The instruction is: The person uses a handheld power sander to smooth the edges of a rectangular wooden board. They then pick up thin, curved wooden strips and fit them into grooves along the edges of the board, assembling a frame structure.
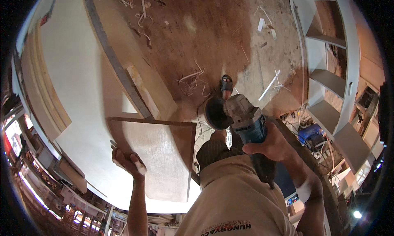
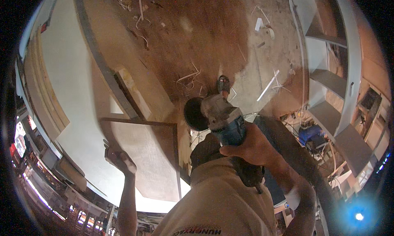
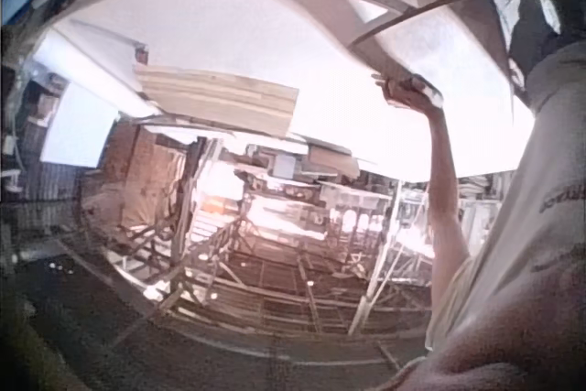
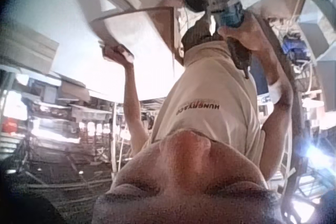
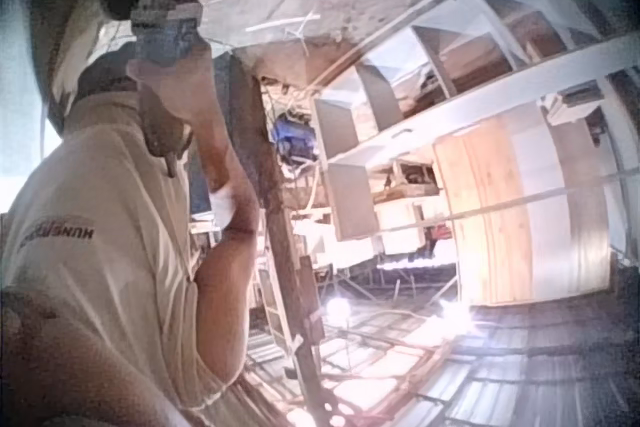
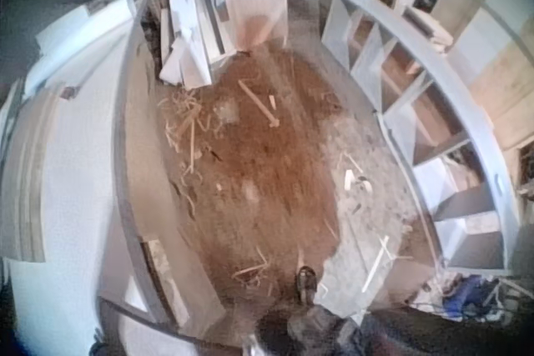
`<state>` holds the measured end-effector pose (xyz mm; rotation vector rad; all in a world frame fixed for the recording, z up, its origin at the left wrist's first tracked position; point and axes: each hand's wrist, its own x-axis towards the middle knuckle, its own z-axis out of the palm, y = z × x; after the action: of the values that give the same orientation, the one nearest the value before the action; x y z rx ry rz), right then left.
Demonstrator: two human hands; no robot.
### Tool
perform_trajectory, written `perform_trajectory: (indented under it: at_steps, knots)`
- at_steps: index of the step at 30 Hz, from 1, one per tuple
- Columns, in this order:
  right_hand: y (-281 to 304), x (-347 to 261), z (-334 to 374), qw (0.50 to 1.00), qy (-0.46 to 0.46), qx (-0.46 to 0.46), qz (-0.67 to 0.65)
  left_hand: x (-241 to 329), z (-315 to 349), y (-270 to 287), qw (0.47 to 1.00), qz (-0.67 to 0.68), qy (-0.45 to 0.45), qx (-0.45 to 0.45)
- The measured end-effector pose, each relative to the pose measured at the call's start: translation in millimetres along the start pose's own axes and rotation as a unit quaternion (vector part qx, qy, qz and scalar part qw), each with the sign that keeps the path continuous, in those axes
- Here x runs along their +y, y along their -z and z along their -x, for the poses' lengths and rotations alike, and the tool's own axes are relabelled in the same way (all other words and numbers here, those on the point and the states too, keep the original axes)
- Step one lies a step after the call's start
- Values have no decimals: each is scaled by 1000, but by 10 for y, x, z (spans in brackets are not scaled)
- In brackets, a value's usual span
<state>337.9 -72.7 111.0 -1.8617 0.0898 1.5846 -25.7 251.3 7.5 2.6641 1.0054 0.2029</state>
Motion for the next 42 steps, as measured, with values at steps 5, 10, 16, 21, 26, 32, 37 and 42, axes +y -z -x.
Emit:
perform_trajectory:
  at_steps: [5, 10, 16, 21, 26, 32, 37, 42]
  knots:
    - [119, 285, 312, 988, 36, 58, -135, 107, -21, 11, 999, -27, 8, 24]
    - [272, 931, 431, 963, 145, 125, -190, 218, 22, 95, 997, 15, 57, 44]
    - [-228, 818, 846, 807, 300, -57, -505, 728, 366, 253, 974, 148, -36, 170]
    - [-806, 800, 1102, 808, 368, -193, -417, 1929, 1523, 312, 726, 646, 99, -215]
    - [-1893, 1032, 1336, 836, 285, -314, -349, 2203, 2304, 1211, 675, 638, 218, -299]
    - [-3060, 1250, 1428, 766, 443, -372, 280, 1373, 3770, 1215, 639, 731, 238, -9]
    - [-2371, 1267, 326, 771, 418, -331, 348, 519, 4996, 1256, 749, 498, 399, 181]
    - [-1233, 735, -295, 824, 476, 123, 282, -207, 5667, 752, 702, 268, 573, 327]
